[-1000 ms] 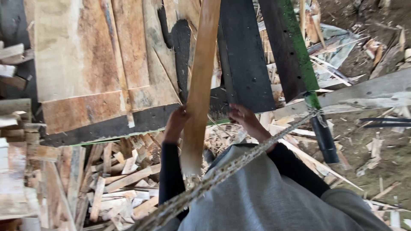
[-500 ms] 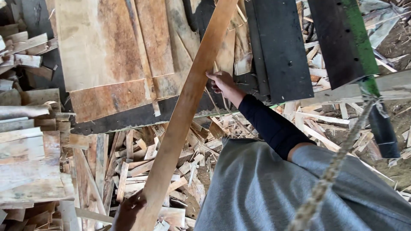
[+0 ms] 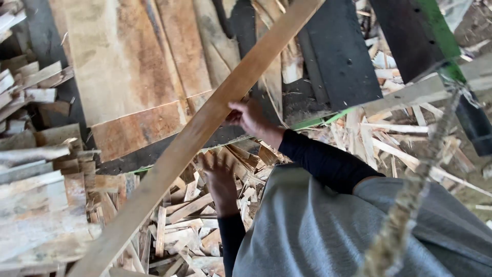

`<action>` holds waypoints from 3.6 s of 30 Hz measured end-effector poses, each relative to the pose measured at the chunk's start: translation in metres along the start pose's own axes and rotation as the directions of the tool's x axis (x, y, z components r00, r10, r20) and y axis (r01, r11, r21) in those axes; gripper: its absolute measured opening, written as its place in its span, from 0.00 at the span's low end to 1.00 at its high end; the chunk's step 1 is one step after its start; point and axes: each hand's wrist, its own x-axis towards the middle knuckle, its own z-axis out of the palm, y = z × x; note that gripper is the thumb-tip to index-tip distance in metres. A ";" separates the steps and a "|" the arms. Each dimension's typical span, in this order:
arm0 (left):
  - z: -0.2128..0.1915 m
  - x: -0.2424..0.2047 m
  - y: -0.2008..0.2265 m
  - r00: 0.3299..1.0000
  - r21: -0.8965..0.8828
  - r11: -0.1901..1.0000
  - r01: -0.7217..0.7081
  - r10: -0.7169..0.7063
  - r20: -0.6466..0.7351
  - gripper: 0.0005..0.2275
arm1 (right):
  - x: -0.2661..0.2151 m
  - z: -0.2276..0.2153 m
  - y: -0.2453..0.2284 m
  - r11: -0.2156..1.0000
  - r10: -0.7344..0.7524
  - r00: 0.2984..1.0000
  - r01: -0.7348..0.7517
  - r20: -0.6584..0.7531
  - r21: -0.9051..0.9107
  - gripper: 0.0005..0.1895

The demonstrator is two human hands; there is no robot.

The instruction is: Feeding and organizing thin wood scraps into a processing machine in a workshop.

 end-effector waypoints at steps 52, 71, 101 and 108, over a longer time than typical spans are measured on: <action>-0.031 0.312 0.042 0.957 -0.110 0.979 -0.174 0.194 0.214 0.18 | -0.308 -0.159 -0.300 -0.406 -0.505 0.827 -0.481 -0.248 -0.777 0.30; 0.184 0.238 0.045 0.890 0.013 1.000 0.016 -0.020 0.455 0.27 | -0.192 -0.156 -0.192 -0.220 -0.607 0.733 0.214 0.306 -0.952 0.28; -0.075 0.067 -0.125 0.767 0.051 0.844 0.534 -0.509 0.390 0.39 | -0.118 -0.152 -0.092 0.578 0.420 0.907 -0.276 -0.009 -0.768 0.37; 0.014 -0.060 -0.052 0.774 0.355 0.866 0.353 -0.483 0.410 0.46 | -0.115 -0.133 -0.055 0.610 0.665 0.747 -0.534 0.011 -0.586 0.40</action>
